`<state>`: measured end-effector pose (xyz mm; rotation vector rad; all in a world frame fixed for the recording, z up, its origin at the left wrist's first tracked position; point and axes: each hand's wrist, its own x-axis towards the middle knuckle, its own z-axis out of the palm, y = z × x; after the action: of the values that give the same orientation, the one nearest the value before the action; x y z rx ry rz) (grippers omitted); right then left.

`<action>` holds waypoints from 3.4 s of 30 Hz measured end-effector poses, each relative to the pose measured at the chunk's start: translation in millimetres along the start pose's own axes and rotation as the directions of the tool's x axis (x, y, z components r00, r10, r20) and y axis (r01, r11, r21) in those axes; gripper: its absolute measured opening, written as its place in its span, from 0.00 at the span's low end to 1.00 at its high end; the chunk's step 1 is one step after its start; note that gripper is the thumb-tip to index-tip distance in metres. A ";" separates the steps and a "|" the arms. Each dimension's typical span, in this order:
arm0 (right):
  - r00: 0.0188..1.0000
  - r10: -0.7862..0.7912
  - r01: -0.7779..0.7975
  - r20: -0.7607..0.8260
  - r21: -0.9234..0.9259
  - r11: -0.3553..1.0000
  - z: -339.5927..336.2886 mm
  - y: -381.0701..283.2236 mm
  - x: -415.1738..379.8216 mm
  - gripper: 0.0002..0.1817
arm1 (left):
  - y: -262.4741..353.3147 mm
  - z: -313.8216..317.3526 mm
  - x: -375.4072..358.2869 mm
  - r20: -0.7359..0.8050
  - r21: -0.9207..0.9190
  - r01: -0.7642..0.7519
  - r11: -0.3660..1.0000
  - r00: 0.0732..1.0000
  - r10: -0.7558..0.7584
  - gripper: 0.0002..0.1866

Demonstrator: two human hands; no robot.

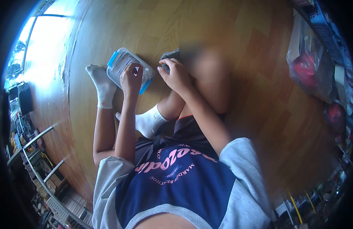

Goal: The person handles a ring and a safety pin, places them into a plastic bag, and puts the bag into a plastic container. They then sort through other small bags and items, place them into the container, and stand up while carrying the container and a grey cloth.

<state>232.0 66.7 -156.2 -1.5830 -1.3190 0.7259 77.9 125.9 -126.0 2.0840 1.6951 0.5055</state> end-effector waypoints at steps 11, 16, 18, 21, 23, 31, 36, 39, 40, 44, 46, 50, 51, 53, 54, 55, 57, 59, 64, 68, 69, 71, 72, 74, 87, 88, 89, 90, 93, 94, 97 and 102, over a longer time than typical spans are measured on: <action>0.980 0.129 -0.010 0.151 -0.611 0.791 12.9 9.5 1.0 0.22 | -61.5 2.6 -80.3 0.188 -0.747 0.533 0.396 0.742 -0.643 0.32; 0.944 0.166 0.092 0.287 -0.708 0.700 11.0 7.1 -4.3 0.17 | -38.2 17.4 -74.3 0.530 -0.805 0.586 -0.091 0.643 -0.553 0.30; 0.943 0.148 0.130 0.299 -0.737 0.663 11.6 15.7 -6.7 0.20 | -55.0 33.6 -64.6 0.579 -0.808 0.548 -0.216 0.673 -0.461 0.26; 0.955 0.095 0.164 0.281 -0.767 0.620 15.6 16.1 -8.8 0.18 | -97.3 75.6 -48.9 0.407 -0.870 0.335 -0.361 0.902 -0.144 0.17; 0.956 0.110 0.151 0.273 -0.776 0.613 15.1 12.3 -8.4 0.19 | -91.2 53.1 -55.4 0.496 -0.835 0.401 -0.378 0.845 -0.199 0.17; 0.850 0.519 -0.442 -0.088 0.418 0.794 -10.2 10.6 39.8 0.21 | -94.6 1.3 -85.8 0.586 -0.784 0.464 -0.413 0.774 -0.242 0.16; 0.657 0.685 -0.298 -0.315 0.726 0.620 -51.4 -32.7 74.6 0.15 | -95.8 -33.2 -76.5 0.428 -0.834 0.326 -0.445 0.891 -0.150 0.12; 0.658 0.653 -0.044 -0.376 0.846 0.531 -88.0 -40.6 93.8 0.08 | -100.1 -69.6 -65.4 0.373 -0.847 0.243 -0.472 0.905 -0.203 0.14; 0.630 0.637 0.072 -0.445 0.850 0.522 -105.5 -46.8 99.2 0.06 | -103.1 -85.1 -57.5 0.467 -0.761 0.290 -0.581 0.866 -0.179 0.16; 0.665 0.580 0.322 -0.471 0.881 0.345 -174.2 -34.0 134.2 0.10 | -103.5 -93.1 -20.0 0.173 -0.911 -0.101 -0.399 0.784 -0.596 0.10; 0.629 0.584 0.326 -0.513 0.856 0.402 -200.3 -18.5 160.8 0.14 | -125.0 -81.6 7.9 0.101 -0.920 -0.198 -0.338 0.715 -0.692 0.06; 0.791 0.486 0.166 -0.371 0.896 0.413 -223.3 -16.4 215.2 0.24 | -161.2 -45.3 63.2 0.220 -0.854 -0.273 -0.444 0.584 -0.782 0.08; 0.804 0.441 0.185 -0.400 0.872 0.454 -225.0 -15.3 226.5 0.26 | -171.4 -37.3 75.1 0.245 -0.842 -0.294 -0.453 0.540 -0.805 0.09; 0.606 0.488 0.349 -0.628 0.762 0.546 -210.9 -9.5 249.0 0.35 | -125.1 -44.9 95.7 0.231 -0.841 -0.385 -0.379 0.378 -0.897 0.10; 0.532 0.441 0.485 -0.723 0.687 0.542 -210.8 21.1 268.9 0.37 | -132.0 -26.8 117.3 0.245 -0.829 -0.400 -0.392 0.370 -0.896 0.10; 0.467 0.541 0.438 -0.700 0.714 0.546 -215.3 58.0 283.2 0.36 | -123.3 -20.6 138.6 0.306 -0.857 -0.337 -0.390 0.276 -0.911 0.11; 0.368 0.665 0.372 -0.650 0.758 0.535 -191.0 34.4 283.1 0.35 | -114.4 -7.7 177.6 0.345 -0.815 -0.352 -0.460 0.342 -0.874 0.13; 0.471 0.159 0.661 -0.867 0.467 0.588 -194.5 0.3 294.7 0.26 | -133.0 17.5 213.9 0.302 -0.792 -0.312 -0.525 0.546 -0.781 0.12; 0.401 0.077 0.743 -0.913 0.373 0.556 -179.1 -42.9 292.1 0.25 | -140.0 -19.5 232.5 0.235 -0.944 -0.029 -0.329 0.639 -0.732 0.15; 0.436 0.171 0.705 -0.883 0.454 0.544 -201.4 -93.7 335.6 0.25 | -156.3 -48.4 291.6 0.318 -0.919 0.075 -0.387 0.722 -0.614 0.17; 0.439 0.202 0.688 -0.875 0.472 0.550 -210.9 -103.8 341.5 0.24 | -157.1 -62.5 310.4 0.368 -0.884 0.089 -0.460 0.739 -0.564 0.18; 0.430 0.263 0.649 -0.863 0.499 0.575 -236.1 -121.6 347.1 0.24 | -188.2 -65.4 364.7 0.429 -0.820 0.128 -0.557 0.783 -0.451 0.22; 0.425 0.291 0.624 -0.857 0.510 0.591 -235.3 -129.7 343.5 0.24 | -182.8 -81.7 379.3 0.363 -0.819 -0.003 -0.573 0.772 -0.523 0.22; 0.426 0.333 0.563 -0.841 0.535 0.630 -251.3 -152.3 346.8 0.24 | -175.8 -114.1 407.6 0.084 -0.849 -0.211 -0.484 0.851 -0.519 0.22; 0.392 0.762 -0.203 -0.515 0.760 0.617 -233.0 -255.8 338.8 0.22 | -188.2 -370.5 389.4 0.095 -0.981 -0.017 -0.192 0.824 -0.558 0.22; 0.369 0.780 -0.245 -0.505 0.757 0.606 -241.1 -221.2 268.1 0.22 | -193.9 -380.7 380.5 -0.036 -0.981 -0.118 -0.156 0.892 -0.450 0.22; 0.352 0.795 -0.270 -0.493 0.760 0.591 -248.2 -212.4 241.1 0.22 | -196.5 -388.6 375.6 -0.185 -0.963 -0.237 -0.132 0.930 -0.318 0.22; 0.337 0.808 -0.283 -0.483 0.767 0.576 -211.3 -249.2 273.7 0.22 | -179.3 -405.9 352.2 -0.173 -0.967 -0.211 -0.143 0.955 -0.240 0.19; 0.224 0.877 -0.398 -0.424 0.782 0.480 -237.5 -276.9 284.4 0.21 | -90.7 -457.6 280.1 0.137 -0.988 0.048 -0.145 0.696 -0.705 0.20; 0.165 0.903 -0.449 -0.396 0.785 0.426 -244.1 -277.9 267.5 0.21 | -97.3 -450.7 261.2 0.118 -0.988 0.014 -0.153 0.710 -0.694 0.17; -0.002 0.956 -0.580 -0.294 0.779 0.238 -269.6 -246.4 186.0 0.21 | -83.0 -426.1 177.9 0.113 -0.987 0.034 -0.154 0.835 -0.538 0.13; 0.737 0.625 -0.612 -0.257 -0.644 0.458 -321.5 -287.7 120.6 0.17 | 20.0 -407.7 30.1 0.653 -0.739 0.253 -0.625 0.498 -0.571 0.22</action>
<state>422.8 94.2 248.1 -2.7953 -1.0368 0.6840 -110.1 185.5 232.7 -0.3512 1.1370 1.1575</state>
